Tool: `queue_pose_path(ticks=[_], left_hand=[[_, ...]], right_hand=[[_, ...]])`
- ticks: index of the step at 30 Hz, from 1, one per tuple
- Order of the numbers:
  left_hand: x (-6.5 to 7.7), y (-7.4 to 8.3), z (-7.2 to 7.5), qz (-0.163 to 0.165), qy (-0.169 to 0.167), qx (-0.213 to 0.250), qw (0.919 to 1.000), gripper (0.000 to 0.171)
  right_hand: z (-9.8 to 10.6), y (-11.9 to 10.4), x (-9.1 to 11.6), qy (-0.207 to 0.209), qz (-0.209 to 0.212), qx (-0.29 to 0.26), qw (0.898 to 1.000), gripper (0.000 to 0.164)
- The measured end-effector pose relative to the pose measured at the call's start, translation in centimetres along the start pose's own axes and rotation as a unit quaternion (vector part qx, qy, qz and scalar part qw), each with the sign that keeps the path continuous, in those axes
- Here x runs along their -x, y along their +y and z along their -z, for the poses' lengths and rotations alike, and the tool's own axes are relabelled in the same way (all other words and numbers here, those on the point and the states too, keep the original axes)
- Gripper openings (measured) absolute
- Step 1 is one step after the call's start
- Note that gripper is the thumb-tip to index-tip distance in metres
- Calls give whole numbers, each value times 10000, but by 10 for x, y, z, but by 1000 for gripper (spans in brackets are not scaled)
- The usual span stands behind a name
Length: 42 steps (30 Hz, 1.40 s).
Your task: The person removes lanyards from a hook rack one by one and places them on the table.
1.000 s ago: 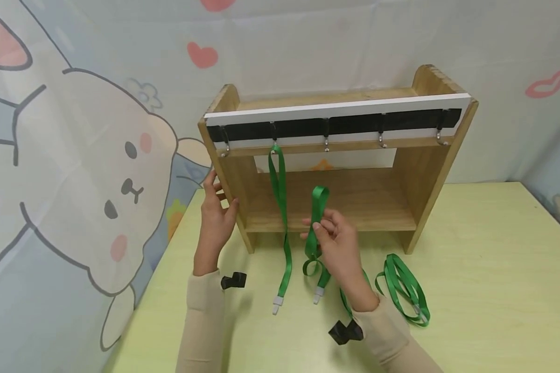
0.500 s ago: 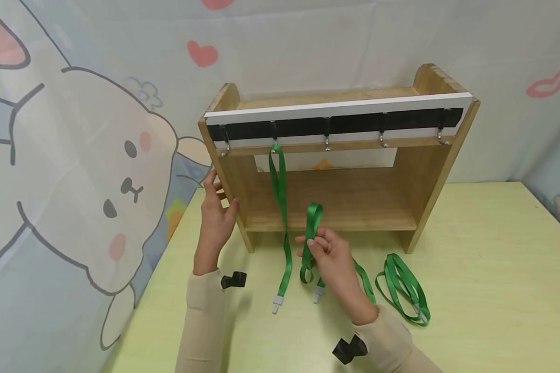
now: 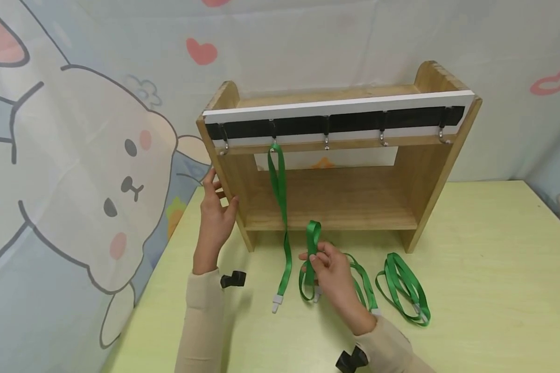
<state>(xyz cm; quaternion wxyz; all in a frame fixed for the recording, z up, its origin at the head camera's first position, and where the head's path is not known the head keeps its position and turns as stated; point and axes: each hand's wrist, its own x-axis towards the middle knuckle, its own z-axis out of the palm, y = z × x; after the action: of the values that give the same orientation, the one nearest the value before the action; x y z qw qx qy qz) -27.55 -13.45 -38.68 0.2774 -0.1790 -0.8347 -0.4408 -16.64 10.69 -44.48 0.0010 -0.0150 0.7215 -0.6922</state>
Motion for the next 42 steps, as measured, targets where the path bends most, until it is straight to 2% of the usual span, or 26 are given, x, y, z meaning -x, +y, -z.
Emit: queue_pose_path(ticks=[3, 10, 14, 18, 22, 29, 37, 42], left_hand=[[0, 0, 0, 6, -1, 5, 10000, 72], [0, 1, 0, 97, -38, 33, 9999, 73], [0, 1, 0, 123, -57, 19, 9999, 72], [0, 1, 1, 163, -47, 37, 9998, 72], [1, 0, 0, 144, -35, 43, 9999, 72], [0, -1, 0, -39, 13, 42, 10000, 72], [-1, 1, 0, -48, 31, 62, 10000, 72], [1, 2, 1, 21, -14, 61, 10000, 71]], right_hand=[[0, 6, -1, 49, 70, 141, 9999, 25], [4, 18, -4, 67, -229, 403, 9989, 36], [6, 26, -6, 76, -185, 731, 9971, 41], [6, 32, -10, 149, -44, 1211, 9925, 34], [6, 37, -13, 291, -73, 1602, 9866, 25], [7, 42, -14, 525, 29, 2191, 9743, 24], [9, 44, -18, 443, -94, 2476, 9678, 23], [10, 48, -17, 266, -116, 2492, 9680, 25]])
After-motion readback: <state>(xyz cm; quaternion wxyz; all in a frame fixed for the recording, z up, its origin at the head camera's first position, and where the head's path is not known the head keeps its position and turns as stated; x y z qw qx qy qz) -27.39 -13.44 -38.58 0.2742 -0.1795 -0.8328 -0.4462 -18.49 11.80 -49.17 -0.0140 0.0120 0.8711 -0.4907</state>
